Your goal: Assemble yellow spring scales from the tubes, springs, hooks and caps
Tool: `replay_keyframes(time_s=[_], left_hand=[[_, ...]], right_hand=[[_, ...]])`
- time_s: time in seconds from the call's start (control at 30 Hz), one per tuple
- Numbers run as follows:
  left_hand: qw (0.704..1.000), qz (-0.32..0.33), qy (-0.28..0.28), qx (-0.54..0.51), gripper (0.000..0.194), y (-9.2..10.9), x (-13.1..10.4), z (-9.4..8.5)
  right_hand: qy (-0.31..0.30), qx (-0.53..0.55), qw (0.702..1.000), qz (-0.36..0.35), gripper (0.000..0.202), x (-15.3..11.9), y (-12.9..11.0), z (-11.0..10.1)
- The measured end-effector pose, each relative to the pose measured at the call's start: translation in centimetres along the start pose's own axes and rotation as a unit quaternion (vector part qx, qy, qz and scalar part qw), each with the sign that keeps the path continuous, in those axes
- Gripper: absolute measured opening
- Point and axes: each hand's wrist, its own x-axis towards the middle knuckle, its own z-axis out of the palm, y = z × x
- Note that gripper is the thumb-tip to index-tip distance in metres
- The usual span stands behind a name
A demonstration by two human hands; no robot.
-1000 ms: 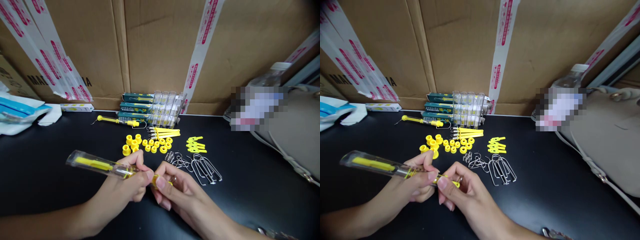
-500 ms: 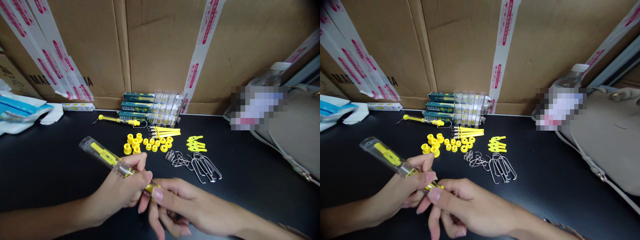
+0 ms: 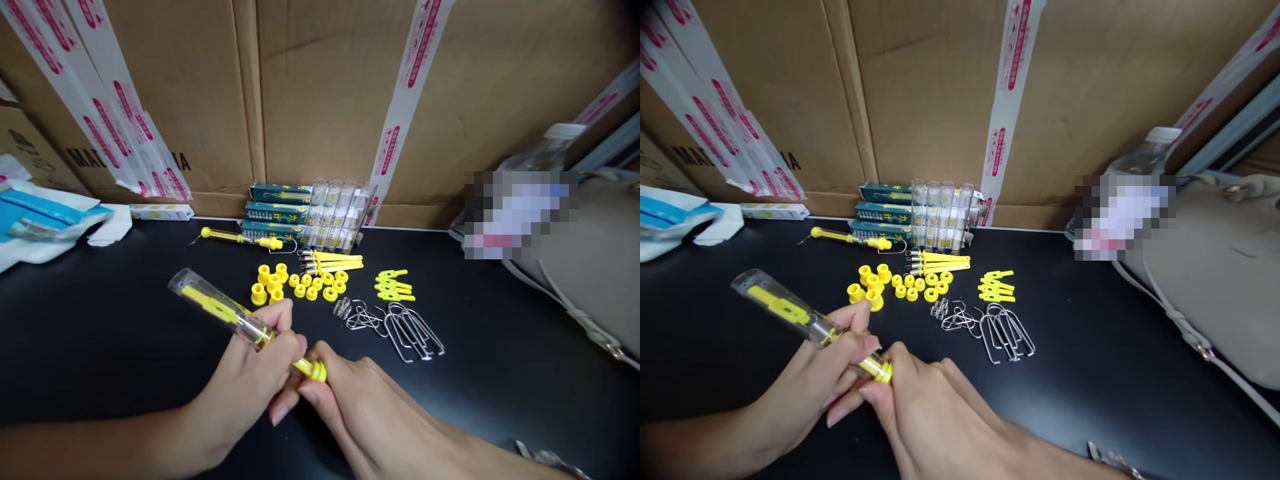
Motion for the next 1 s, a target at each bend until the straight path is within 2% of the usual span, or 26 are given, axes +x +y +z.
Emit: replay_keyframes(time_s=[0.1, 0.2, 0.4, 0.47, 0.57, 0.73, 0.9, 1.0], left_hand=[[1.0, 0.008, 0.005, 0.008, 0.027, -0.2, 0.2, 0.2], [1.0, 0.016, 0.011, 0.013, 0.029, -0.1, 0.5, 0.3], [0.999, 0.011, 0.05, 0.005, 0.031, 0.3, 0.6, 0.5], [0.998, 0.003, 0.068, -0.004, 0.033, 0.4, 0.6, 0.5], [0.999, 0.008, 0.051, -0.004, 0.036, 0.6, 0.7, 0.6], [0.999, 0.034, 0.022, 0.004, 0.039, 0.5, 0.7, 0.5], [0.999, 0.036, -0.016, 0.027, 0.038, 0.2, 0.5, 0.3], [0.998, 0.029, -0.032, 0.048, 0.037, 0.4, 0.4, 0.2]], right_hand=[[0.028, -0.085, 0.996, -0.011, 0.04, 0.0, 0.5, 0.6], [0.087, -0.167, 0.981, -0.037, 0.043, 0.1, 1.1, 1.2], [0.161, -0.219, 0.961, -0.057, 0.029, 0.0, 1.6, 1.4], [0.176, -0.201, 0.962, -0.049, 0.02, -0.2, 1.6, 1.3], [0.159, -0.13, 0.978, -0.03, 0.006, -0.4, 1.5, 0.9], [0.148, -0.026, 0.989, 0.005, 0.017, -0.8, 1.1, 0.3], [0.139, 0.036, 0.989, 0.02, 0.011, -1.4, 1.3, -0.1], [0.149, 0.058, 0.987, 0.031, 0.02, -1.8, 1.3, -0.3]])
